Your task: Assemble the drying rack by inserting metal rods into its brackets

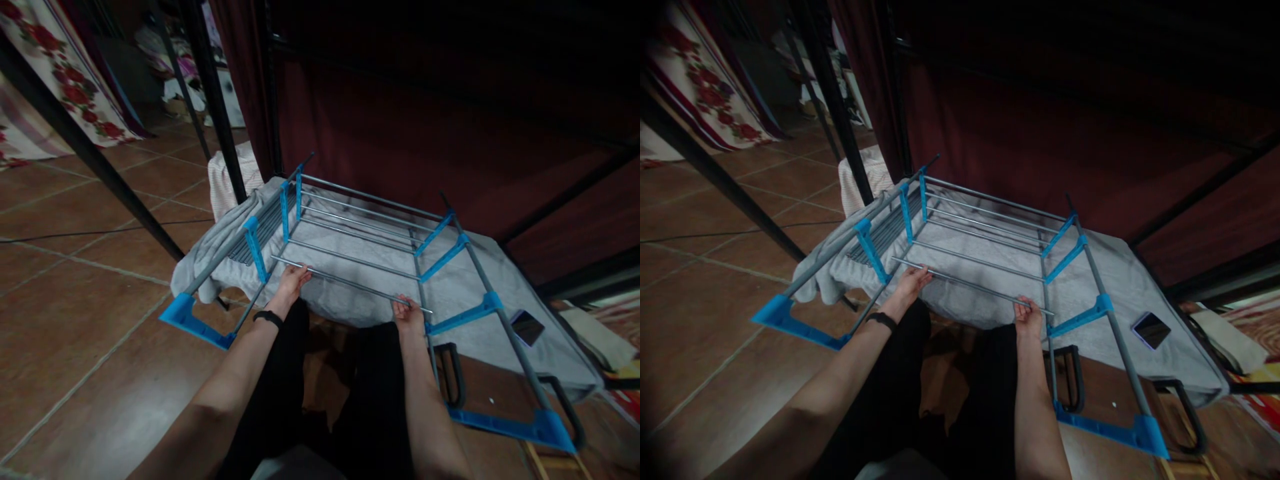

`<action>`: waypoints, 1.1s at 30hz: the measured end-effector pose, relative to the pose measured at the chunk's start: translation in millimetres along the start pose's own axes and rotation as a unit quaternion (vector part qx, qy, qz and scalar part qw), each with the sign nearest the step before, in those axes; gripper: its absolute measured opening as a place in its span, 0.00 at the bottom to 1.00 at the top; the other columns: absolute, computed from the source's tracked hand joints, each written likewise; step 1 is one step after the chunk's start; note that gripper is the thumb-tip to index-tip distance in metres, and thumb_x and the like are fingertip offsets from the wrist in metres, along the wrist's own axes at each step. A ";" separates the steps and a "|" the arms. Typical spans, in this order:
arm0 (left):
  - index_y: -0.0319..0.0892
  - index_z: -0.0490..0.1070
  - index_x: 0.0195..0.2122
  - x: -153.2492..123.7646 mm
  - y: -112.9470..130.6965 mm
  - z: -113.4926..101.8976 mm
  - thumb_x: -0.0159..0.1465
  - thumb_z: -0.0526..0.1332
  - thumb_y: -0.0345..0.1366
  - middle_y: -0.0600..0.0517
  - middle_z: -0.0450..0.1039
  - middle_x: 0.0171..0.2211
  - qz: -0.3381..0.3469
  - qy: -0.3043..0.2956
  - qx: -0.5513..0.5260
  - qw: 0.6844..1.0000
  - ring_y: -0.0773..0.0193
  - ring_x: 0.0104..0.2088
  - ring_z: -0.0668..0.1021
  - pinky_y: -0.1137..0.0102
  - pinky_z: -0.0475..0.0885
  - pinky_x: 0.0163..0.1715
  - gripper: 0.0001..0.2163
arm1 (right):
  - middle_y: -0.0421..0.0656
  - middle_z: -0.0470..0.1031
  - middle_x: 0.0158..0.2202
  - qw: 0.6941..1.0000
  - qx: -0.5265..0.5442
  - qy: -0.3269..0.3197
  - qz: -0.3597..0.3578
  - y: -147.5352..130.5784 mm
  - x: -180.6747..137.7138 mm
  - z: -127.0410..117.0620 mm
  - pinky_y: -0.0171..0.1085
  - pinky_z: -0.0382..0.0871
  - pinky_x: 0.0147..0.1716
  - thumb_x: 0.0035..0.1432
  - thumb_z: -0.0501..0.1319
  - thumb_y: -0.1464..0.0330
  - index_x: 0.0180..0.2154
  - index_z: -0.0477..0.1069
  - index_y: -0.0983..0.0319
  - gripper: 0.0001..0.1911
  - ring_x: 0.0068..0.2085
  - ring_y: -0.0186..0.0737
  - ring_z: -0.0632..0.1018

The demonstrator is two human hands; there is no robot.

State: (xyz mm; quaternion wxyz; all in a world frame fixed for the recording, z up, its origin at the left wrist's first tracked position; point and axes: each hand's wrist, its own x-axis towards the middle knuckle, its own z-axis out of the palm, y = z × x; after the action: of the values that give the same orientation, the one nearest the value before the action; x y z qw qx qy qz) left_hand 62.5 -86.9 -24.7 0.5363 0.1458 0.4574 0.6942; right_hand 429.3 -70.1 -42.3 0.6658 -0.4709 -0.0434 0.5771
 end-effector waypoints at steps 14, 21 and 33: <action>0.42 0.65 0.32 -7.1 3.2 4.5 0.53 0.74 0.30 0.52 0.76 0.30 0.000 -0.013 0.024 1.000 0.62 0.35 0.81 0.63 0.76 0.46 0.16 | 0.37 0.78 0.30 1.000 -0.017 0.003 -0.023 6.5 0.8 1.0 0.31 0.81 0.39 0.62 0.60 0.76 0.33 0.68 0.61 0.06 0.32 0.30 0.82; 0.41 0.66 0.32 -11.1 7.4 6.6 0.55 0.73 0.28 0.49 0.77 0.32 -0.010 -0.013 0.018 1.000 0.63 0.34 0.81 0.63 0.76 0.46 0.14 | 0.36 0.79 0.29 0.999 -0.033 0.007 -0.029 6.0 -2.7 3.5 0.33 0.81 0.39 0.61 0.61 0.76 0.34 0.69 0.60 0.06 0.32 0.31 0.82; 0.41 0.69 0.38 -15.7 9.7 11.6 0.58 0.71 0.31 0.47 0.80 0.36 -0.018 -0.045 0.012 0.999 0.62 0.35 0.82 0.63 0.76 0.45 0.12 | 0.38 0.79 0.29 1.000 -0.008 -0.015 -0.019 8.2 -0.3 3.3 0.32 0.81 0.38 0.61 0.60 0.77 0.33 0.69 0.60 0.06 0.32 0.31 0.82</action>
State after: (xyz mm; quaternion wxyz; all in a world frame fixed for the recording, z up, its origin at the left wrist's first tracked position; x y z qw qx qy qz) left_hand 70.6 -95.1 -6.2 0.5672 0.1748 0.4434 0.6717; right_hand 421.2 -69.3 -45.9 0.6718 -0.4667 -0.0672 0.5713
